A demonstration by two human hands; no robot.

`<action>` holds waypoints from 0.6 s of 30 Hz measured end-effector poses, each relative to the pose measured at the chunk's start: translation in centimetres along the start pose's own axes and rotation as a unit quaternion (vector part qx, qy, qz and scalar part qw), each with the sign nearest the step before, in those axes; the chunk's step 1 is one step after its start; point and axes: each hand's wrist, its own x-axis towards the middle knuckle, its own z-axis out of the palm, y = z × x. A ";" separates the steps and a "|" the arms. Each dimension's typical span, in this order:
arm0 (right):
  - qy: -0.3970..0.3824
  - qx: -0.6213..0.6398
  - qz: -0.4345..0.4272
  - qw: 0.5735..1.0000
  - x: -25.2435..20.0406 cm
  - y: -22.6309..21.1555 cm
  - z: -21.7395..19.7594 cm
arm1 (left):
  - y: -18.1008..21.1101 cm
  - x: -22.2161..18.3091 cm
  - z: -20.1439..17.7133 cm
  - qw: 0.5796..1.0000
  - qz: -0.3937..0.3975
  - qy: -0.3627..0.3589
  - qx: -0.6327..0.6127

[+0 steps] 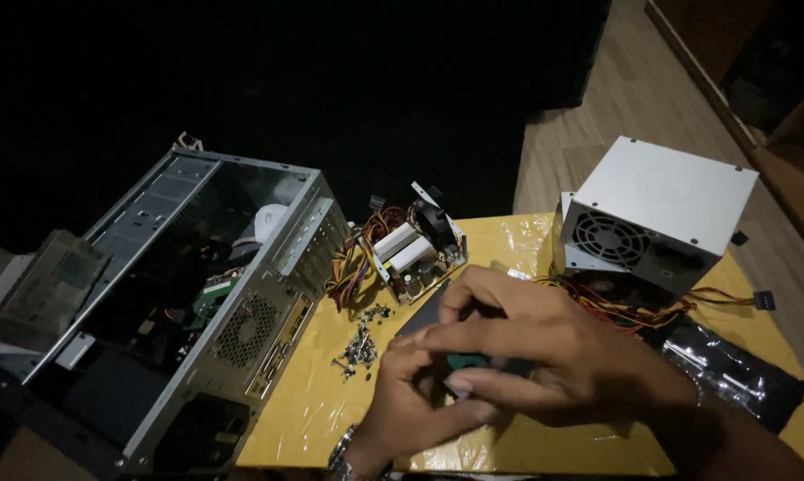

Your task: Disassembling a computer power supply unit for cleaning or repair, including removing screws and brushing off dust from internal components.

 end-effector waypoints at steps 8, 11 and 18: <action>-0.042 0.065 -0.013 0.997 0.0 -0.1 -0.6 | 0.3 0.0 0.1 0.995 0.029 0.016 0.098; -0.042 0.105 -0.033 0.993 -0.3 -0.1 -0.7 | 0.7 -0.3 -1.1 0.980 -0.010 -0.096 0.174; -0.020 0.081 -0.068 0.994 0.7 -1.1 -0.7 | -2.2 -2.8 -2.4 0.906 0.008 -0.216 0.364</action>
